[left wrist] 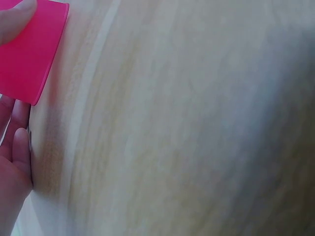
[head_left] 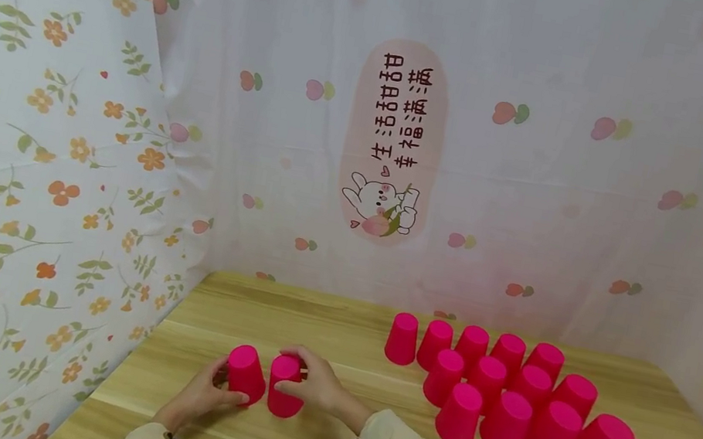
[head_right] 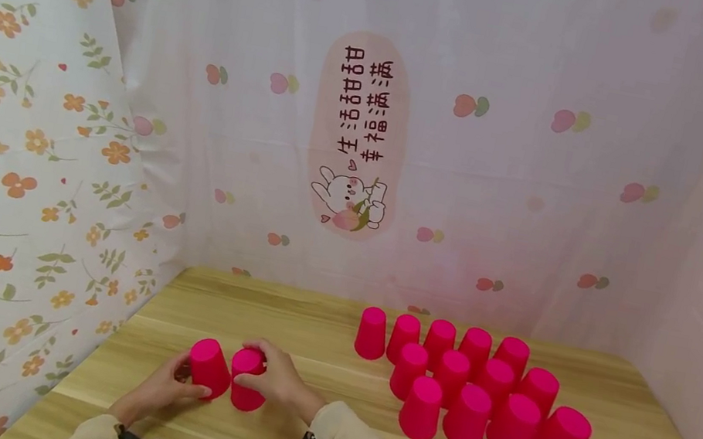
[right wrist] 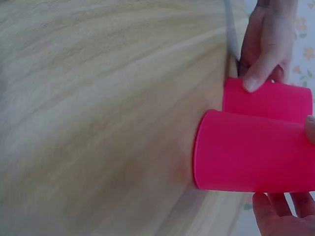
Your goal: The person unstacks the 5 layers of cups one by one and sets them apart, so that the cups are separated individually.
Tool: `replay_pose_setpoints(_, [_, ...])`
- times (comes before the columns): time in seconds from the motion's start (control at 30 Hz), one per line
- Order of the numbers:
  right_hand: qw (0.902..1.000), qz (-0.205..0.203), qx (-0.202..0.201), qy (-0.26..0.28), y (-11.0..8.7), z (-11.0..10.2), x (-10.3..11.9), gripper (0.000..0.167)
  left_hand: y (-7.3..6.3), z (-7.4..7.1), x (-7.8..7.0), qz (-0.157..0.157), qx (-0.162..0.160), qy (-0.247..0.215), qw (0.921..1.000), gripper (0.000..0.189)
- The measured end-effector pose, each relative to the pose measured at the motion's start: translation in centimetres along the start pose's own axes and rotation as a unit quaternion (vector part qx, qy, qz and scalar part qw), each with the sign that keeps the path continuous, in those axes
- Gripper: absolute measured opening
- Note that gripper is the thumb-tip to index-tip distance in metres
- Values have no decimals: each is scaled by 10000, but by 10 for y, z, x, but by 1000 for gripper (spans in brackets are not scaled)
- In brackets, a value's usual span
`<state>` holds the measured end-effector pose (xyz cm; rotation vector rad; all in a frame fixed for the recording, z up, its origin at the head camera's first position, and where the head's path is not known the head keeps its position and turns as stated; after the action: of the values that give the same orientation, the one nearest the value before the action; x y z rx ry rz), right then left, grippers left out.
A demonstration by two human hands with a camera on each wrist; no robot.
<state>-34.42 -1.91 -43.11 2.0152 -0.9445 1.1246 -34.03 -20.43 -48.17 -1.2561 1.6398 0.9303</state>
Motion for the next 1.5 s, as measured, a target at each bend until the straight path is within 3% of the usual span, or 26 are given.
replay_pose_setpoints(0.17, [10000, 57, -45, -36, -2, -24, 9, 47, 0, -2, -1, -73, -89, 54, 9999, 60])
replay_pose_setpoints(0.37, [9993, 7, -252, -266, -12, -73, 17, 50, 1, -1, -3, -94, -206, 89, 9997, 61])
replay_pose_setpoints(0.57, [9973, 186, -525, -483, -33, -121, 5, 50, 1, -3, -4, -75, -206, 41, 9998, 61])
replay_pose_setpoints(0.77, [9927, 487, -715, -840, -51, -155, -11, 52, 0, -4, -6, -30, -130, 61, 9999, 61])
replay_pose_setpoints(1.1, [9781, 1108, -389, -1716, -62, -169, -28, 46, 2, -2, -2, -14, -46, 64, 10000, 61])
replay_pose_setpoints(1.37, [9749, 1255, -493, -1772, -63, -168, -37, 42, 0, 0, 1, -45, -33, 51, 10000, 62])
replay_pose_setpoints(1.5, [9742, 1310, -342, -1803, -62, -169, -37, 45, 0, 0, 1, -79, -73, 82, 9999, 63])
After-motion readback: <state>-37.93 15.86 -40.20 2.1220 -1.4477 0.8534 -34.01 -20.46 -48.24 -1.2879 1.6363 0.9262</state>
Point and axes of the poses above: each hand's wrist, its own y-axis towards the middle knuckle, its own z-axis out of the palm, x = y × z, the point moved 6 cm from there along y, towards the middle knuckle, and after that the axes turned 1 degree about x, right-handed, at the moved point
